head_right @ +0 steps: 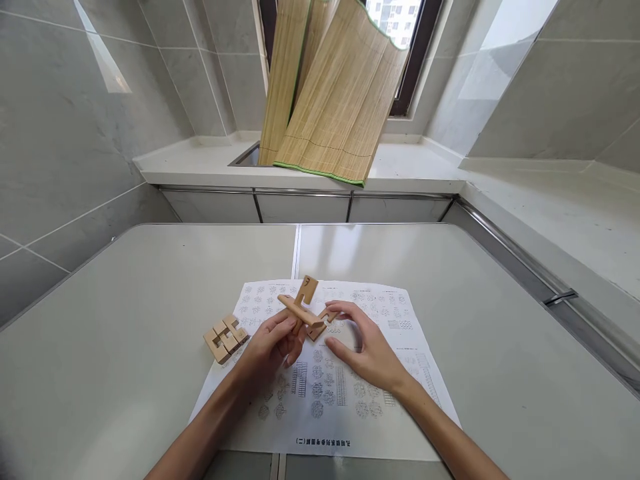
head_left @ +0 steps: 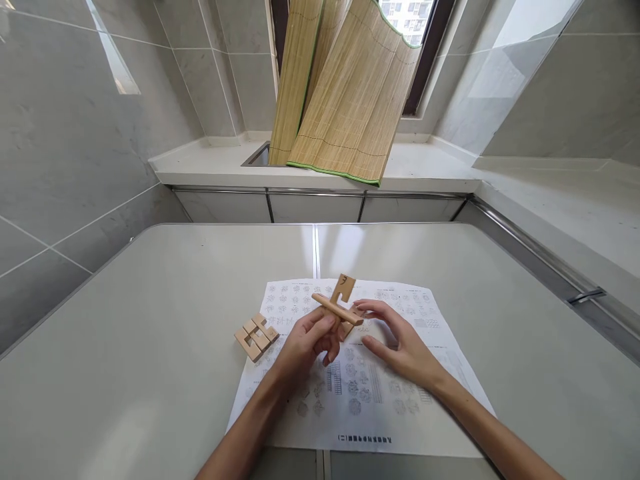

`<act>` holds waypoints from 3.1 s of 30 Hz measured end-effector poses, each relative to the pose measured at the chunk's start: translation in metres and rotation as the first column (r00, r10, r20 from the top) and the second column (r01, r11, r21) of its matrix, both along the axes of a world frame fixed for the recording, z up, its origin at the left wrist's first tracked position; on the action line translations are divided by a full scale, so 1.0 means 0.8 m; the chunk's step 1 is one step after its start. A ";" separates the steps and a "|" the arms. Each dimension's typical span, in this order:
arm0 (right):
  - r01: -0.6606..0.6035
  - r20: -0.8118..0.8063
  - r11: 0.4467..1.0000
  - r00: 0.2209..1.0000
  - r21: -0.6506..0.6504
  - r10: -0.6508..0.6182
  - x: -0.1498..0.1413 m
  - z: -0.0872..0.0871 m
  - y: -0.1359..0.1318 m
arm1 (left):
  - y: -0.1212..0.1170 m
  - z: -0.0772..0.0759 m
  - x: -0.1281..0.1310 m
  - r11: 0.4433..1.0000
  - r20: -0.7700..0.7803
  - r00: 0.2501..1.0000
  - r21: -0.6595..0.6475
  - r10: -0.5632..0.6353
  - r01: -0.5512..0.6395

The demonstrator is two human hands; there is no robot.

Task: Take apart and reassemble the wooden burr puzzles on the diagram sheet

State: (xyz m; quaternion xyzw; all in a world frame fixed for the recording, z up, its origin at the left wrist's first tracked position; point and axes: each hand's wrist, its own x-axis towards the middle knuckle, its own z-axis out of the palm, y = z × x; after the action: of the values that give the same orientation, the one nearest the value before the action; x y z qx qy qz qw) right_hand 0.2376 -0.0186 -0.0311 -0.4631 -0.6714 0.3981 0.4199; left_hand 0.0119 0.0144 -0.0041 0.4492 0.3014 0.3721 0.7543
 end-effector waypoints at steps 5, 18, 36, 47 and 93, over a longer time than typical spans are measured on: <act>0.017 0.285 0.985 0.956 0.172 -0.067 -0.008 -0.014 -0.001 | 0.000 0.005 -0.003 0.988 -0.069 0.987 0.058 0.147 -0.143; -0.069 0.457 0.973 0.888 0.221 -0.041 -0.018 -0.016 -0.002 | 0.000 0.001 0.004 0.960 -0.231 0.941 0.186 0.249 -0.208; -0.182 -0.750 0.913 0.638 -0.366 -0.174 -0.006 0.008 0.002 | -0.010 -0.002 0.013 0.977 -0.258 0.949 0.162 0.181 -0.142; -0.177 -0.644 0.920 0.758 -0.349 -0.098 -0.001 0.014 -0.001 | -0.015 -0.003 0.018 0.964 -0.297 0.928 0.207 0.224 -0.167; -0.077 -0.443 0.950 0.894 -0.301 -0.068 0.008 0.016 -0.002 | -0.023 -0.004 0.024 0.943 -0.361 0.907 0.319 0.217 -0.099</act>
State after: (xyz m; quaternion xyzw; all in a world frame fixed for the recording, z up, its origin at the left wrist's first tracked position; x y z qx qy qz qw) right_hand 0.2437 -0.0203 -0.0183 -0.4177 -0.4864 0.5954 0.4841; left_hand 0.0312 -0.0039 -0.0072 0.5948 0.4231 0.3760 0.5709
